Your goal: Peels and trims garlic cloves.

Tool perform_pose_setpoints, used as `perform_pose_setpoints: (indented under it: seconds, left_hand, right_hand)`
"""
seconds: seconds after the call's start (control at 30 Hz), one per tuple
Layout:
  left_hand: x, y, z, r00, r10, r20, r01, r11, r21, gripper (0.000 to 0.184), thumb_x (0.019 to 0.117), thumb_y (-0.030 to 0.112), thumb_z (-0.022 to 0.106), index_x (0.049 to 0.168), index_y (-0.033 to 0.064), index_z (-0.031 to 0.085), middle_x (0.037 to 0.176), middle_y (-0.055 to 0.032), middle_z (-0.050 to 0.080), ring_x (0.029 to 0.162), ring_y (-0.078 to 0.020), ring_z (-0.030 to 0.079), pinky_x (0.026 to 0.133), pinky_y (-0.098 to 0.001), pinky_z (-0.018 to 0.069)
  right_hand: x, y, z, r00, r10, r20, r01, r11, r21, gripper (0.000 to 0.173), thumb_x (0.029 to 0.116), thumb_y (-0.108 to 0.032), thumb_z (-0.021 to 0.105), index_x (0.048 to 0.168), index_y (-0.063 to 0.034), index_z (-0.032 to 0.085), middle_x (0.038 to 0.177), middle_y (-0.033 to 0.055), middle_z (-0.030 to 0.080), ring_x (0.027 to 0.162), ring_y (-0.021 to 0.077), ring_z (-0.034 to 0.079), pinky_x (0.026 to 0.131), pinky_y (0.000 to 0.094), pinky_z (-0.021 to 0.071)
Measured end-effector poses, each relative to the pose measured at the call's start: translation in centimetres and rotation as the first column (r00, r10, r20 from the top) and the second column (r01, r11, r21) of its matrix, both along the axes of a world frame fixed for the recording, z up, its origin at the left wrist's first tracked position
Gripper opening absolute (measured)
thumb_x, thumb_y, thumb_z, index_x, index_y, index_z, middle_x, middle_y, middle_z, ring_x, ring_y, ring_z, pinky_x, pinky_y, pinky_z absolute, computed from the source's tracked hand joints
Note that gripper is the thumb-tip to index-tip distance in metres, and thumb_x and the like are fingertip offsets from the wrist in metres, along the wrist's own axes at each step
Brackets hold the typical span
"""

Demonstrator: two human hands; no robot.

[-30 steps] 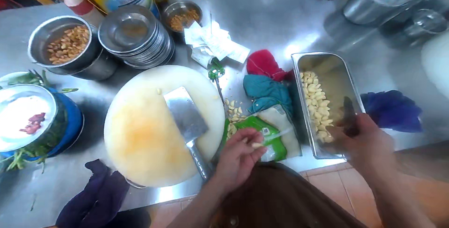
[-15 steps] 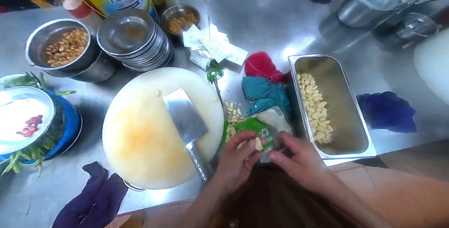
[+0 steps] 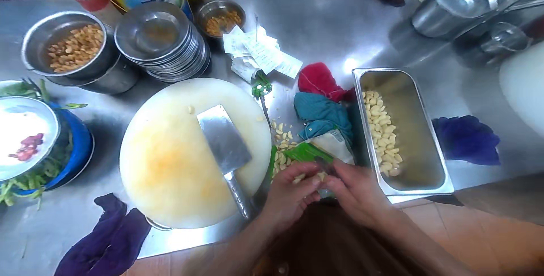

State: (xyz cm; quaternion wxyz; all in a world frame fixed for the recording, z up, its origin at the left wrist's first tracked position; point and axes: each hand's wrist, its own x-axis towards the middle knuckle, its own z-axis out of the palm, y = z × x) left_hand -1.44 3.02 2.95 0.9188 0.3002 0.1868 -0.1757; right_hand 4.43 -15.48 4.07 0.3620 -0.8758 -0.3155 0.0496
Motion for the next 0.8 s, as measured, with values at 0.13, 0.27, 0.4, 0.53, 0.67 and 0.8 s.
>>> perform_pose_setpoints:
  seconds: [0.13, 0.27, 0.4, 0.53, 0.67, 0.8]
  left_hand:
    - [-0.2, 0.4, -0.8, 0.997, -0.006, 0.08, 0.017, 0.99, -0.142, 0.016, 0.0972, -0.001, 0.06, 0.1, 0.0062, 0.074, 0.09, -0.0074, 0.073, 0.078, -0.0101, 0.07, 0.075, -0.0254, 0.0603]
    - [-0.4, 1.0, -1.0, 0.99, -0.089, 0.114, 0.097, 0.993, -0.066, 0.014, 0.095, 0.001, 0.059, 0.101, 0.0048, 0.072, 0.081, -0.0042, 0.071, 0.069, -0.0071, 0.067, 0.066, -0.0216, 0.0571]
    - [-0.3, 1.5, -0.5, 0.981, -0.169, 0.093, 0.165, 0.985, 0.056, 0.013, 0.0949, 0.003, 0.059, 0.098, 0.004, 0.071, 0.075, -0.001, 0.069, 0.062, -0.0042, 0.063, 0.059, -0.0187, 0.0534]
    - [-0.2, 1.8, -0.3, 0.98, -0.198, 0.036, 0.191, 0.971, 0.143, 0.017, 0.0973, 0.003, 0.055, 0.096, 0.0028, 0.072, 0.072, -0.0002, 0.068, 0.06, -0.004, 0.063, 0.057, -0.0186, 0.0539]
    - [-0.6, 2.5, -0.9, 0.971, -0.223, 0.09, 0.211, 0.969, 0.128, 0.011, 0.095, 0.004, 0.062, 0.099, 0.0059, 0.072, 0.083, -0.0009, 0.072, 0.068, -0.0053, 0.067, 0.063, -0.021, 0.057]
    - [-1.0, 2.7, -1.7, 0.983, -0.159, 0.096, 0.154, 0.986, 0.058, 0.008, 0.0911, 0.004, 0.067, 0.097, 0.0087, 0.068, 0.086, -0.0031, 0.072, 0.069, -0.0059, 0.066, 0.064, -0.021, 0.0557]
  right_hand:
    - [0.1, -0.6, -0.3, 0.989, 0.087, -0.115, -0.081, 0.995, 0.06, 0.049, 0.1002, -0.06, 0.054, 0.082, -0.0144, 0.059, 0.06, -0.0079, 0.05, 0.052, -0.0021, 0.048, 0.046, 0.0165, 0.0404]
    - [-0.4, -0.9, -0.8, 0.971, 0.148, -0.188, -0.126, 0.984, 0.123, 0.049, 0.0984, -0.058, 0.06, 0.078, -0.0132, 0.061, 0.058, -0.0071, 0.05, 0.051, -0.0028, 0.047, 0.046, 0.0162, 0.0393]
    - [-0.3, -0.9, -1.4, 0.967, 0.179, -0.179, -0.163, 0.982, 0.097, 0.052, 0.0962, -0.059, 0.063, 0.072, -0.0127, 0.06, 0.056, -0.0055, 0.05, 0.05, 0.0001, 0.047, 0.045, 0.0204, 0.0389]
    - [-0.3, -0.5, -1.6, 0.944, 0.246, -0.221, -0.219, 0.966, 0.139, 0.049, 0.0992, -0.053, 0.061, 0.073, -0.012, 0.061, 0.055, -0.0046, 0.05, 0.05, 0.0006, 0.047, 0.046, 0.0206, 0.0386]
    - [-0.2, -0.2, -2.0, 0.913, 0.293, -0.285, -0.25, 0.952, 0.179, 0.048, 0.1017, -0.048, 0.06, 0.073, -0.0102, 0.061, 0.056, -0.0024, 0.05, 0.05, 0.0037, 0.047, 0.047, 0.0243, 0.039]
    - [-0.2, 0.2, -2.5, 0.954, 0.227, -0.195, -0.211, 0.972, 0.101, 0.051, 0.1012, -0.053, 0.057, 0.073, -0.012, 0.061, 0.054, -0.0035, 0.049, 0.049, 0.0048, 0.047, 0.046, 0.0253, 0.0396]
